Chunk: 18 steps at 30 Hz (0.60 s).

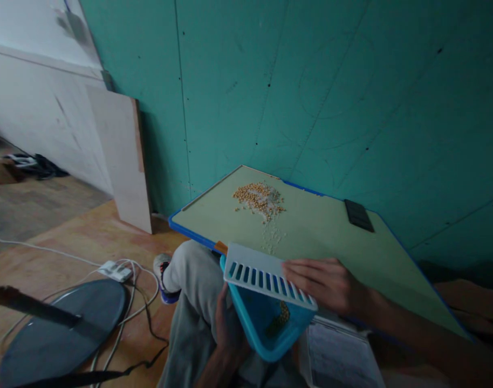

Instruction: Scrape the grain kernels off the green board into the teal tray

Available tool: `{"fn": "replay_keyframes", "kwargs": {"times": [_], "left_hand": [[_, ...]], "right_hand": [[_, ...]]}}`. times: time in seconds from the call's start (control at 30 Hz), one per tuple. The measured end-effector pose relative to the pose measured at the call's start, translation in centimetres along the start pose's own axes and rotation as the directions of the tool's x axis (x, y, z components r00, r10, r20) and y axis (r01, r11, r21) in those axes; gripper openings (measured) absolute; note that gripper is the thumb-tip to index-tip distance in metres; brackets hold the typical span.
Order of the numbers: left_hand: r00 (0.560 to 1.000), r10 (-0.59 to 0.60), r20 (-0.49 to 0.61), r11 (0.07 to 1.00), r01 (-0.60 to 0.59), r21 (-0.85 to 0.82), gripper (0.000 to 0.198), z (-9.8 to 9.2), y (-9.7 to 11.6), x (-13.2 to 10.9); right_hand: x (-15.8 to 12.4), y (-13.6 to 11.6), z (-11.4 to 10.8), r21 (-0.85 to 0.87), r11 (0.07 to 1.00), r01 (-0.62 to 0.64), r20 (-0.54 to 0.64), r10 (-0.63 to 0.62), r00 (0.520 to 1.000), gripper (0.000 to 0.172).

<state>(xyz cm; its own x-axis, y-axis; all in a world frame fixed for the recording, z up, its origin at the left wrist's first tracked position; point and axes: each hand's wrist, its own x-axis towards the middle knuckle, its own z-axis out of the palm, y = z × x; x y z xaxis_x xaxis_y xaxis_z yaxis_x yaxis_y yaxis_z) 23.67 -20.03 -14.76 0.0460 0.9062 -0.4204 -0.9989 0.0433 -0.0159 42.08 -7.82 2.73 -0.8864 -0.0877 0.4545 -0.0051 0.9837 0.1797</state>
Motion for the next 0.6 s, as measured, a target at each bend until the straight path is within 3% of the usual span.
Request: {"fn": "replay_keyframes", "kwargs": {"times": [0.17,0.33,0.6], "left_hand": [[0.996,-0.003,-0.088,1.0,0.002,-0.009,0.045,1.6,0.0,-0.6],[0.997,-0.049,-0.058,0.997,0.052,0.05,0.041,0.5,0.5,-0.2],[0.999,-0.042,-0.003,0.996,0.042,0.077,0.047,0.4,0.7,-0.6]], "right_hand": [[1.5,3.3,2.4,-0.055,0.998,-0.007,-0.011,0.006,1.0,0.036],[2.8,6.5,4.9,-0.071,0.996,-0.045,-0.05,0.042,0.998,0.044],[3.2,7.8,5.7,-0.038,0.988,-0.147,-0.033,0.146,0.989,0.046]]}}
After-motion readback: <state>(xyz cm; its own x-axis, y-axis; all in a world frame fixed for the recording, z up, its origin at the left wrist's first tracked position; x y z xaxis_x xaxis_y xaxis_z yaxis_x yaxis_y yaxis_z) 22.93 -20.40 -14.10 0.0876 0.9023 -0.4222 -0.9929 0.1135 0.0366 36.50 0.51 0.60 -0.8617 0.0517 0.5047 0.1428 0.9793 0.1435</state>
